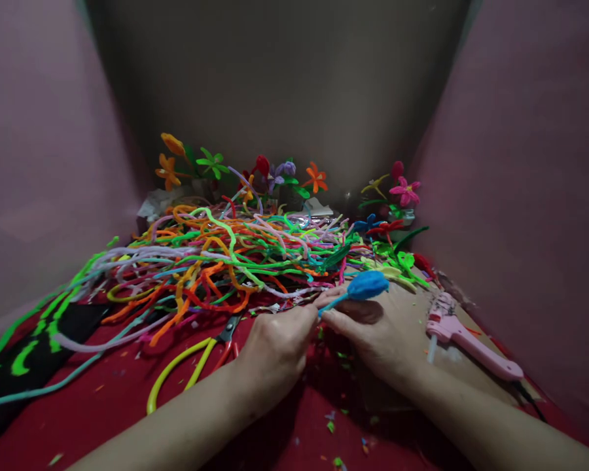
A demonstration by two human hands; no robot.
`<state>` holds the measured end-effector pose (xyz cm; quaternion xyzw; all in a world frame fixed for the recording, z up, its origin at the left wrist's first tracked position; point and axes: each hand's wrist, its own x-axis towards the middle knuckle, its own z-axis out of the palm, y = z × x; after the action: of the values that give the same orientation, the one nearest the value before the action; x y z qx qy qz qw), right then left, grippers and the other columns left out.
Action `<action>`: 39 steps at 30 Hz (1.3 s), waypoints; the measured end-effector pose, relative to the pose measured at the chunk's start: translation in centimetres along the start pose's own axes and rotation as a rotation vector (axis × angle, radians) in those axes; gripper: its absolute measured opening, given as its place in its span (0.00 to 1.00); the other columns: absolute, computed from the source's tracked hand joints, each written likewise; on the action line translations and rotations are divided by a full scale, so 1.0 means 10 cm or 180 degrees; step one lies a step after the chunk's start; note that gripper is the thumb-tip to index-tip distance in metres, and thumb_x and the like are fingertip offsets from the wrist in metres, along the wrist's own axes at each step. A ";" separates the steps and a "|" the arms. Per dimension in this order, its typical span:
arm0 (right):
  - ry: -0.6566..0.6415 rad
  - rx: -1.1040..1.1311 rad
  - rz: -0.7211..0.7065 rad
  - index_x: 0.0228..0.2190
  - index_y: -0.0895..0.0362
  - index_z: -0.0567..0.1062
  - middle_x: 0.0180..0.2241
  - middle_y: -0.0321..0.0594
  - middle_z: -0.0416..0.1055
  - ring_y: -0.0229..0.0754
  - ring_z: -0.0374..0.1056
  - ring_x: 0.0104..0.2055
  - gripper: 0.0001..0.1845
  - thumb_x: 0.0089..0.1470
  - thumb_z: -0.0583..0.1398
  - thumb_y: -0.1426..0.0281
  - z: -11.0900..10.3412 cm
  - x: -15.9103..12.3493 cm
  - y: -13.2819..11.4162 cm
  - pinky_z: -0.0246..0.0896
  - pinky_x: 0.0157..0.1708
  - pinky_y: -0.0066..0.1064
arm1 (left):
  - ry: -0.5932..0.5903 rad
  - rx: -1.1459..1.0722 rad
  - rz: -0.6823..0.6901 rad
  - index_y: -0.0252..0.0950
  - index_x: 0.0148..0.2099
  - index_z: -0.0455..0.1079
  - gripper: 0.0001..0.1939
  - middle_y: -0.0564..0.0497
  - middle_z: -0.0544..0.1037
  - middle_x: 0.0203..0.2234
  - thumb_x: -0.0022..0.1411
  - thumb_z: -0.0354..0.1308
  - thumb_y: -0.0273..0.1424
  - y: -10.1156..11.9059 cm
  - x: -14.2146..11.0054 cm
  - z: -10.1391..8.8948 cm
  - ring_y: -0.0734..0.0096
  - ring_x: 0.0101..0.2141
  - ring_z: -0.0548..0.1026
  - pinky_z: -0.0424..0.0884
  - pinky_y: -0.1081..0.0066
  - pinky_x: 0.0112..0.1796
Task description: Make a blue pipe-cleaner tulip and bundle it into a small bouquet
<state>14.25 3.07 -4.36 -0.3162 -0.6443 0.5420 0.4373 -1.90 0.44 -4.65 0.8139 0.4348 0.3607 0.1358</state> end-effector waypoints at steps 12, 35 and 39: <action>-0.0526 0.0877 -0.0344 0.34 0.51 0.79 0.43 0.38 0.71 0.44 0.62 0.50 0.09 0.48 0.62 0.70 -0.07 0.01 0.15 0.54 0.51 0.36 | -0.1434 -0.5317 -0.2044 0.34 0.30 0.65 0.07 0.63 0.58 0.10 0.59 0.53 0.31 0.07 0.00 -0.02 0.88 0.07 0.43 0.54 0.84 0.08; -0.0306 0.0537 0.0372 0.35 0.52 0.79 0.29 0.35 0.74 0.38 0.65 0.33 0.13 0.44 0.64 0.66 -0.01 0.02 0.04 0.60 0.42 0.33 | 0.0010 -0.0235 -0.0044 0.36 0.39 0.70 0.11 0.53 0.73 0.20 0.61 0.46 0.26 0.10 0.03 -0.04 0.75 0.20 0.70 0.66 0.76 0.24; -0.0566 0.0780 0.0182 0.40 0.50 0.77 0.36 0.37 0.75 0.41 0.67 0.39 0.14 0.49 0.61 0.68 -0.05 0.02 0.11 0.57 0.48 0.37 | -0.0377 -0.1757 -0.1275 0.35 0.28 0.67 0.12 0.59 0.63 0.11 0.61 0.48 0.31 0.21 0.09 -0.11 0.80 0.11 0.61 0.59 0.79 0.14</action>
<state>14.54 3.69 -5.34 -0.2295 -0.6001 0.6547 0.3982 -1.07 -0.20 -2.32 0.6644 0.4634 0.3830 0.4440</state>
